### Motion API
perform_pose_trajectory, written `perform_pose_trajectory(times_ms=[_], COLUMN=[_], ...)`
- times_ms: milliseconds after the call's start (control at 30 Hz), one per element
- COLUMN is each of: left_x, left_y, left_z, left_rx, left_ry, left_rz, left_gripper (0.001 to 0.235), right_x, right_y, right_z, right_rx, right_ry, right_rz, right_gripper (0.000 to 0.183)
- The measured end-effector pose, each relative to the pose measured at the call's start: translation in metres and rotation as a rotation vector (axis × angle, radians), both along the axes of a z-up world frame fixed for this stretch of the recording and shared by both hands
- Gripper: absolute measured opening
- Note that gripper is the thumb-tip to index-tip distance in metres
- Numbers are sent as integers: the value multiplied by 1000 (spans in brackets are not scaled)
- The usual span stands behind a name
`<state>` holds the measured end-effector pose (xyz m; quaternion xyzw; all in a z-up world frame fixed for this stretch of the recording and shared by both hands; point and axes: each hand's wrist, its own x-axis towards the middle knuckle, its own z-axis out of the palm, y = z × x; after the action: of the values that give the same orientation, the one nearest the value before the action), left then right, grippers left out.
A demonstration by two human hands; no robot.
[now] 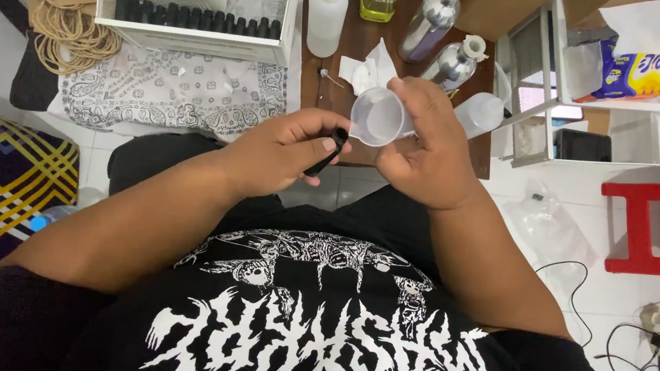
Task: Assembling perfume bottles by filling them with liquid using a syringe and attaching caps and atomizers.
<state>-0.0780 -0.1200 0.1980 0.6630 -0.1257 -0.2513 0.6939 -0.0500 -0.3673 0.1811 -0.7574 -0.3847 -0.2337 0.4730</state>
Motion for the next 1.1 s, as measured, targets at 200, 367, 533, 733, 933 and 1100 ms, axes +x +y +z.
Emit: perform_pose_trajectory(times_ms=[200, 367, 533, 733, 933, 1100], left_x=[-2, 0, -2, -4, -3, -4], left_y=[-5, -3, -3, 0, 1, 4], left_z=[-7, -12, -5, -4, -11, -9], left_rx=[-31, -11, 18, 28, 14, 17], left_ry=[17, 3, -1, -10, -18, -24], left_rz=[13, -10, -18, -18, -25, -32], left_gripper=[40, 38, 38, 38, 39, 40], right_x=[2, 5, 2, 1, -1, -1], right_y=[-3, -6, -3, -5, -2, 0], right_z=[-2, -1, 15, 17, 25, 26], right_rx=[-59, -117, -169, -225, -277, -290], right_ry=[-16, -44, -58, -87, -127, -138], right_rz=[-10, -4, 6, 2, 10, -7], right_gripper=[64, 62, 62, 63, 63, 63])
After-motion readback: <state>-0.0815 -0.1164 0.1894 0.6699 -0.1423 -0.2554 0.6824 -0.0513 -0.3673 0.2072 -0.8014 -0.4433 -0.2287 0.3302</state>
